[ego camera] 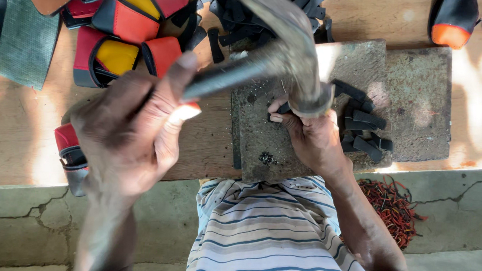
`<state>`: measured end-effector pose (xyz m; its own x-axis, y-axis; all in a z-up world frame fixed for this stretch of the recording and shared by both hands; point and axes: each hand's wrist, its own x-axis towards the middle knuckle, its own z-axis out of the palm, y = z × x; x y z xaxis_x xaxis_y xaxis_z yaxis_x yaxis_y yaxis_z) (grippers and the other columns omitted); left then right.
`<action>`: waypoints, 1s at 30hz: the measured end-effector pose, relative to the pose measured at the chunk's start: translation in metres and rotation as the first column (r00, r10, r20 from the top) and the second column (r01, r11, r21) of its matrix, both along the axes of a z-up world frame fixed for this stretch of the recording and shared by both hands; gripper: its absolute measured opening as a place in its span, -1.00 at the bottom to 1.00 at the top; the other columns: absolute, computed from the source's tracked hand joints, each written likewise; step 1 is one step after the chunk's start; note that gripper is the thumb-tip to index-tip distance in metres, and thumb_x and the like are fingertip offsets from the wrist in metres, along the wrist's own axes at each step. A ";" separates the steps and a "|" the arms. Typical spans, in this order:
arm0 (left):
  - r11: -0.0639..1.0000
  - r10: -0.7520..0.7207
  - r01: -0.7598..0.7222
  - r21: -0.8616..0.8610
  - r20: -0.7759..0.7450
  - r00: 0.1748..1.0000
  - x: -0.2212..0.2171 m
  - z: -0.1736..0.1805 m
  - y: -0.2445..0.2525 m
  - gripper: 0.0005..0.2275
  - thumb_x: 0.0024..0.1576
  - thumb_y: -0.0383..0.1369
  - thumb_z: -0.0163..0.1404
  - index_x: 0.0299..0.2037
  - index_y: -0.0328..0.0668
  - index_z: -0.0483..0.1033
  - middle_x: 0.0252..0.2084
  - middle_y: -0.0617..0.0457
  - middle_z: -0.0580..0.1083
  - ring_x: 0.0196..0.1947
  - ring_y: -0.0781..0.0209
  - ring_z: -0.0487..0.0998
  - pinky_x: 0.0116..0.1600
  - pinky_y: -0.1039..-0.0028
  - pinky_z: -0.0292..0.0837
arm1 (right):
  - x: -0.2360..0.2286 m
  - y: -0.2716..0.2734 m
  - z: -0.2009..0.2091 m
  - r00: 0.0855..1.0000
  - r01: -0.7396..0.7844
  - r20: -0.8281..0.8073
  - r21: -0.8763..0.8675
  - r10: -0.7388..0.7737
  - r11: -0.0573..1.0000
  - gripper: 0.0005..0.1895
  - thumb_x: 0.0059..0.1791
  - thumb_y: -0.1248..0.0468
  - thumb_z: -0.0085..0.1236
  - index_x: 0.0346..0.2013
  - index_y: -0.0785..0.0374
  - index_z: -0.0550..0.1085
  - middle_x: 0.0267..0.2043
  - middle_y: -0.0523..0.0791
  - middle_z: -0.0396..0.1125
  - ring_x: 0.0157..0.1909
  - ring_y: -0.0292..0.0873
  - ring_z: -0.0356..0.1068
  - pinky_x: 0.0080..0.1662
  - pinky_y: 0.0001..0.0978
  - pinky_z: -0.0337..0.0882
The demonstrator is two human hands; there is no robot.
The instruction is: The person uses a hammer and a metal punch to drive fasteners into small black leather pieces on a wooden workbench. They repeatedly position the punch, strike it with the hammer, and adjust the leather piece while working on a single item.
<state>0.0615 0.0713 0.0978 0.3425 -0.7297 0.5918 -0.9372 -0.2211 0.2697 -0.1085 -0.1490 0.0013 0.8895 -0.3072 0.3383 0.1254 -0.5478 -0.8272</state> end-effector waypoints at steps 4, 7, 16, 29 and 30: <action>0.997 0.036 -0.043 0.066 0.100 0.994 0.001 0.014 -0.008 -0.66 0.18 -0.44 0.21 0.19 -0.04 0.64 -0.60 0.17 0.30 -0.68 0.31 0.21 -0.58 0.40 0.13 | 0.001 -0.001 0.004 0.999 -0.007 -0.039 -0.068 0.005 0.998 -0.72 0.01 0.69 -0.02 -0.08 0.37 0.45 -0.05 -0.05 0.46 0.03 -0.15 0.57 0.10 -0.34 0.61; 0.995 -0.021 0.030 -0.098 0.092 0.996 0.003 0.014 -0.001 -0.58 0.31 -0.43 0.12 0.37 0.01 0.42 -0.26 0.12 0.43 -0.40 0.31 0.37 -0.29 0.44 0.33 | -0.001 0.001 0.004 0.992 0.044 -0.112 -0.087 -0.053 0.995 -0.77 0.00 0.65 0.08 -0.14 0.35 0.46 -0.12 -0.06 0.46 -0.07 -0.16 0.54 -0.02 -0.39 0.60; 0.998 -0.016 0.017 0.060 -0.005 1.000 0.008 -0.026 -0.002 -0.70 0.36 -0.49 0.13 0.29 -0.15 0.49 -0.25 0.07 0.48 -0.41 0.26 0.49 -0.37 0.43 0.43 | 0.002 0.005 0.018 0.991 0.046 -0.125 -0.050 -0.052 0.998 -0.82 0.01 0.60 0.17 -0.14 0.36 0.48 -0.16 -0.04 0.45 -0.08 -0.14 0.53 -0.06 -0.42 0.56; 0.992 0.127 -0.123 0.036 -0.146 0.981 -0.034 -0.077 -0.085 -0.85 0.27 -0.29 0.09 -0.13 -0.18 0.49 -0.19 -0.04 0.37 -0.32 0.14 0.45 -0.14 0.25 0.44 | -0.011 -0.002 0.009 0.921 0.380 -0.129 0.093 -0.367 0.920 -0.83 0.04 0.42 0.37 -0.15 0.36 0.52 -0.30 -0.13 0.49 -0.30 -0.35 0.43 -0.21 -0.52 0.47; 0.986 0.159 -0.146 0.075 -0.221 0.962 -0.044 -0.075 -0.085 -0.80 0.27 -0.26 0.13 -0.29 -0.20 0.48 -0.25 -0.02 0.35 -0.40 0.20 0.41 -0.17 0.27 0.41 | -0.012 -0.003 0.007 0.918 0.393 -0.151 0.221 -0.367 0.893 -0.84 0.05 0.41 0.35 -0.14 0.36 0.51 -0.31 -0.15 0.47 -0.32 -0.37 0.42 -0.24 -0.53 0.47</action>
